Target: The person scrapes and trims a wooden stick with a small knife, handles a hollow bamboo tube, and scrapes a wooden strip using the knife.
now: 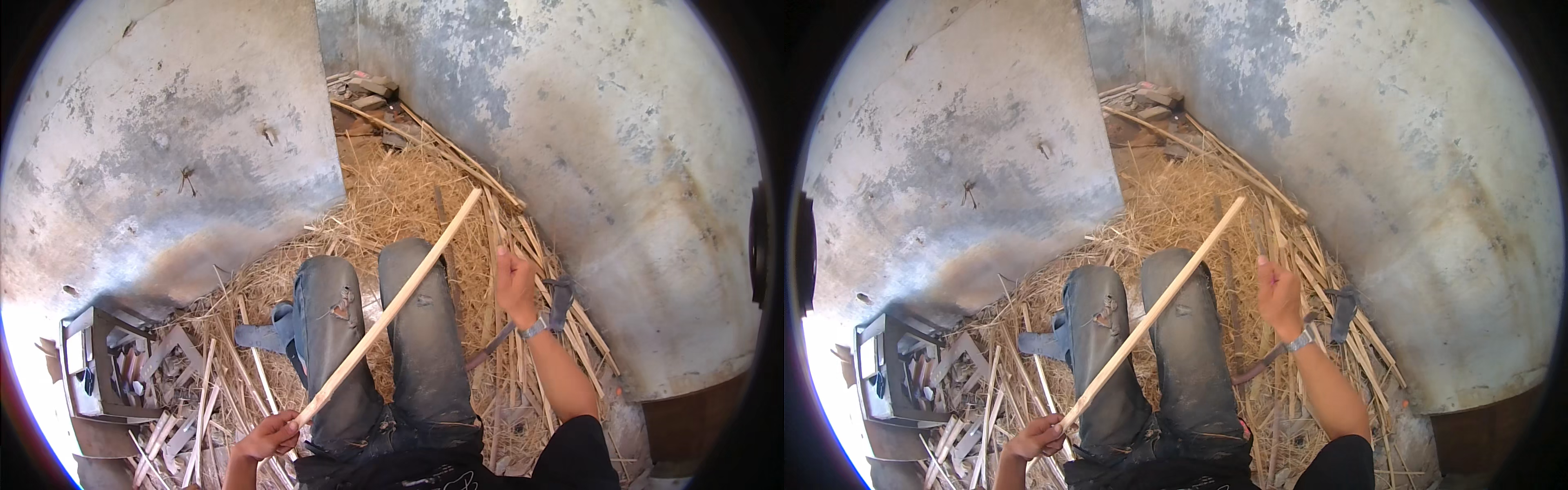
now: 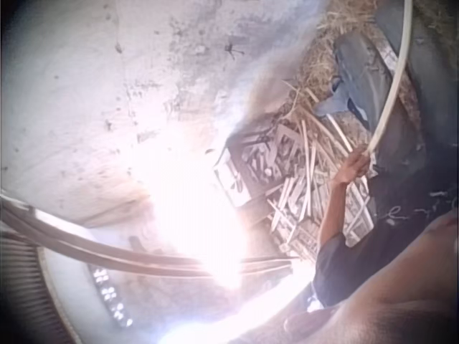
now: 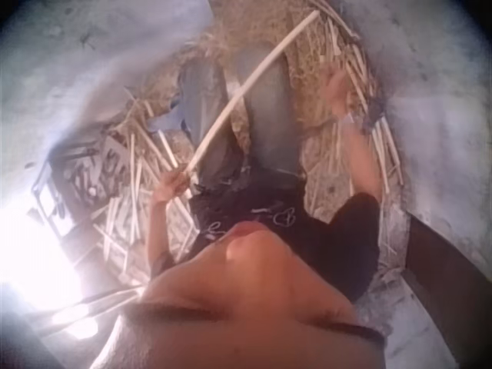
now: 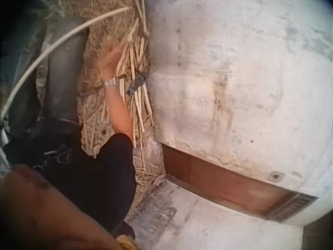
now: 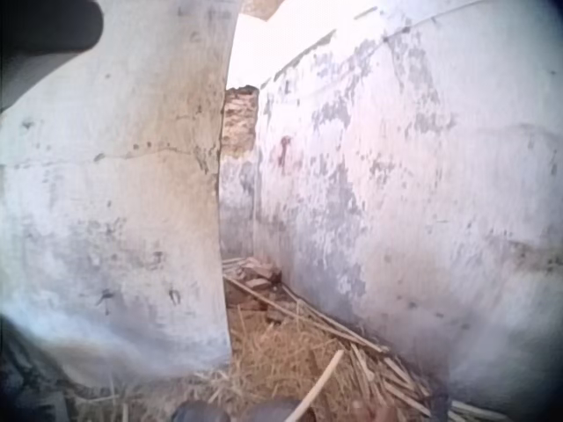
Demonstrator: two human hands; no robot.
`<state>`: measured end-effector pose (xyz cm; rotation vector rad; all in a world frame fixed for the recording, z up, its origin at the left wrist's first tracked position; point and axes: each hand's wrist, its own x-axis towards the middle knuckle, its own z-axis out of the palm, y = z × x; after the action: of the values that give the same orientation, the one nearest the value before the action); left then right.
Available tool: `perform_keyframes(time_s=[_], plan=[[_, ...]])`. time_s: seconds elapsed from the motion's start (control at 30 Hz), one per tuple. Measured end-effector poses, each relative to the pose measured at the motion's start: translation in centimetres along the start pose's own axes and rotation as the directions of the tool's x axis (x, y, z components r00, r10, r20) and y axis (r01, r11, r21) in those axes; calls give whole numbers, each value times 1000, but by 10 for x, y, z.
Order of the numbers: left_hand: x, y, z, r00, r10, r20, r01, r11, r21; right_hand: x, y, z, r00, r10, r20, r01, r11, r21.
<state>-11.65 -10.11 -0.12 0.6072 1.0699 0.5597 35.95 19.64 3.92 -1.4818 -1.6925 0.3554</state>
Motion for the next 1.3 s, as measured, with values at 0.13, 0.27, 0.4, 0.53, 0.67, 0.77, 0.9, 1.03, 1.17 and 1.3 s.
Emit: perform_keyframes(time_s=[0.13, 0.27, 0.4, 0.53, 0.67, 0.77, 0.9, 1.03, 1.17, 1.3], plan=[[8, 10, 9, 992, -67, 105, 72, 996, -48, -36, -30, 20, 958, -251, 136, 244, 967, 72], [14, 8, 4, 989, -104, 110, 110, 993, -49, -15, -13, 25, 887, -236, 396, 326, 929, -177], [15, 10, 5, 989, -108, 103, 112, 993, -34, 61, -1, -2, 940, 42, 340, 63, 955, -290], [16, -2, 5, 993, -72, 89, 76, 996, -39, -5, -43, 31, 846, -204, 492, 316, 936, -157], [7, 3, 6, 992, -103, 77, 109, 991, -82, 50, 2, 18, 841, -437, 319, 531, 778, -335], [11, 13, 6, 990, -119, 74, 122, 992, -35, 82, 18, -6, 933, 83, 351, 9, 967, -253], [6, 17, 7, 999, -50, 9, 50, 995, 81, 7, -44, 31, 792, -335, 510, 473, 865, -167], [8, 26, 18, 1000, 14, -22, -10, 983, 181, 64, -2, 10, 925, -96, 369, 226, 917, -329], [9, 27, 14, 993, 69, -93, -32, 935, 352, 54, -3, 13, 928, -112, 355, 238, 912, -335], [10, 11, 6, 981, 126, -145, -47, 891, 452, -15, -39, 29, 804, -316, 504, 461, 866, -192]])
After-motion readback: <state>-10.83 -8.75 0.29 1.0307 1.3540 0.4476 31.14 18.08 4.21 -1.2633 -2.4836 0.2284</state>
